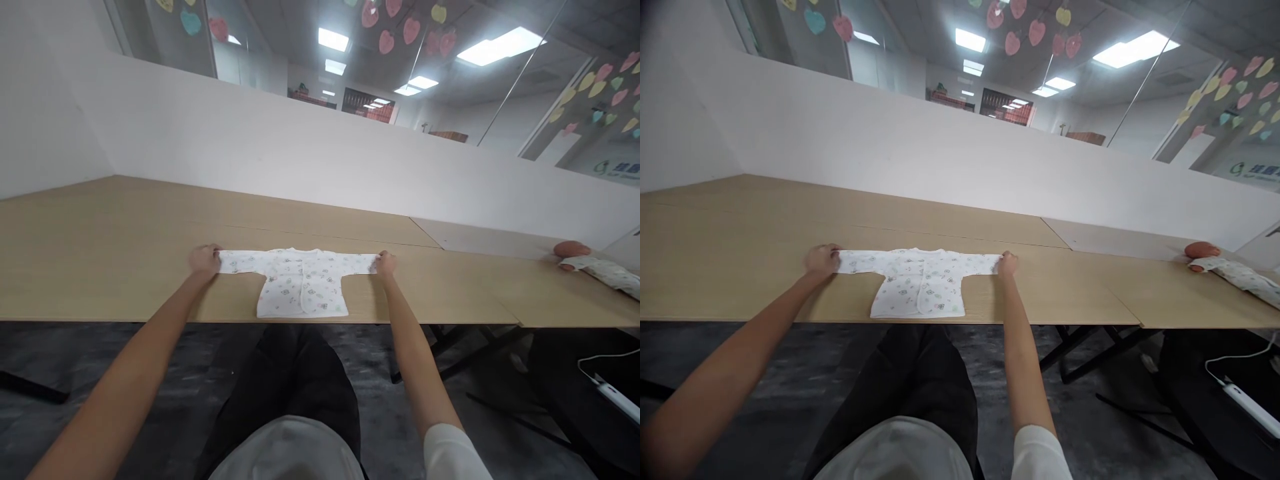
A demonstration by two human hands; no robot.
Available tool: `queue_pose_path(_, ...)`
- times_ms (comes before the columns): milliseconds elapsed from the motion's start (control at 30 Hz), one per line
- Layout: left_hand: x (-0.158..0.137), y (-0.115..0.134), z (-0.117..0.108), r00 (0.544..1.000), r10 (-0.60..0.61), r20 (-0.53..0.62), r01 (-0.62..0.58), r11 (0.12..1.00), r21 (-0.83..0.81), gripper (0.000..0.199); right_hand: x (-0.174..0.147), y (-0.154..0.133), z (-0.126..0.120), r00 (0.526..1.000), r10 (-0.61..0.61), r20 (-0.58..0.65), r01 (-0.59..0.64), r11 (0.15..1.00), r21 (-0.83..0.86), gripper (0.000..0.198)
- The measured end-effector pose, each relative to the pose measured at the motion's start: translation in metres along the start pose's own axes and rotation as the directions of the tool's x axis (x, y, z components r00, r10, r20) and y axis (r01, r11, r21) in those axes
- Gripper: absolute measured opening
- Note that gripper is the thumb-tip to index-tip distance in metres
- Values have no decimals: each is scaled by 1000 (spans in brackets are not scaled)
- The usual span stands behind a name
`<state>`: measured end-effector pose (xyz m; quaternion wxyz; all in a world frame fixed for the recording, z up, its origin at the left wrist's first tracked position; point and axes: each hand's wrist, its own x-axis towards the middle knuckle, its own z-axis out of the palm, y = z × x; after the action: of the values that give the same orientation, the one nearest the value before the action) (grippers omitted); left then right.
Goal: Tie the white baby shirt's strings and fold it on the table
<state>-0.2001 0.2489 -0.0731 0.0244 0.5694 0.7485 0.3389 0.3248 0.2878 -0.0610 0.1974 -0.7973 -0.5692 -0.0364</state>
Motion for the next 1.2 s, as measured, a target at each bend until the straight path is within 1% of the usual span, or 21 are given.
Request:
queue_pose_path(67, 3, 13, 5, 1000, -6, -26, 6, 1000, 1, 37, -5, -13, -4, 1000, -21, -15, 20, 998, -62, 33)
queue_pose_path(100, 5, 23, 10, 1000, 3, -25, -3, 1000, 8, 35, -8, -23, -5, 999, -52, -15, 50, 995, -83, 33)
queue_pose_path(133, 5, 35, 16, 1000, 25, -13, -24, 1000, 12, 34, -13, -36, -6, 996, -94, -5, 93, 991, -91, 33)
queue_pose_path(167, 5, 49, 25, 998, 57, 7, -57, 998, 9, 34, -18, -52, -5, 987, -159, 18, 160, 984, -81, 32)
queue_pose_path(233, -1, 83, 47, 986, 139, 89, -139, 990, -7, 33, -32, -89, 1, 953, -295, 69, 296, 955, -15, 28)
queue_pose_path(300, -14, 120, 73, 965, 189, 181, -181, 982, -58, 33, -47, -127, 12, 913, -393, 109, 383, 918, 102, 28)
queue_pose_path(367, -30, 153, 97, 931, 218, 292, -201, 976, -87, 31, -62, -157, 26, 892, -432, 136, 396, 889, 228, 28)
queue_pose_path(400, -38, 165, 106, 927, 201, 318, -188, 980, -72, 30, -68, -168, 34, 888, -432, 156, 381, 882, 275, 28)
queue_pose_path(467, -50, 179, 120, 942, 143, 304, -136, 990, -44, 30, -77, -180, 50, 889, -429, 161, 358, 870, 341, 31)
queue_pose_path(533, -57, 180, 128, 963, 106, 249, -98, 994, -47, 31, -82, -182, 62, 891, -434, 132, 365, 859, 359, 34)
queue_pose_path(633, -58, 172, 130, 972, 120, 203, -100, 989, -109, 33, -82, -179, 73, 889, -451, 79, 401, 850, 343, 35)
queue_pose_path(767, -57, 166, 130, 968, 159, 193, -115, 969, -221, 33, -79, -177, 77, 888, -454, 71, 407, 850, 334, 33)
queue_pose_path(900, -57, 166, 133, 973, 139, 183, -77, 949, -306, 33, -77, -177, 79, 905, -420, 59, 361, 835, 416, 28)
queue_pose_path(1033, -55, 166, 136, 977, 96, 189, -41, 960, -277, 31, -76, -174, 81, 921, -387, 45, 317, 811, 491, 24)
queue_pose_path(1200, -55, 165, 137, 969, 151, 195, -91, 954, -284, 33, -75, -174, 83, 926, -376, 31, 303, 790, 532, 20)
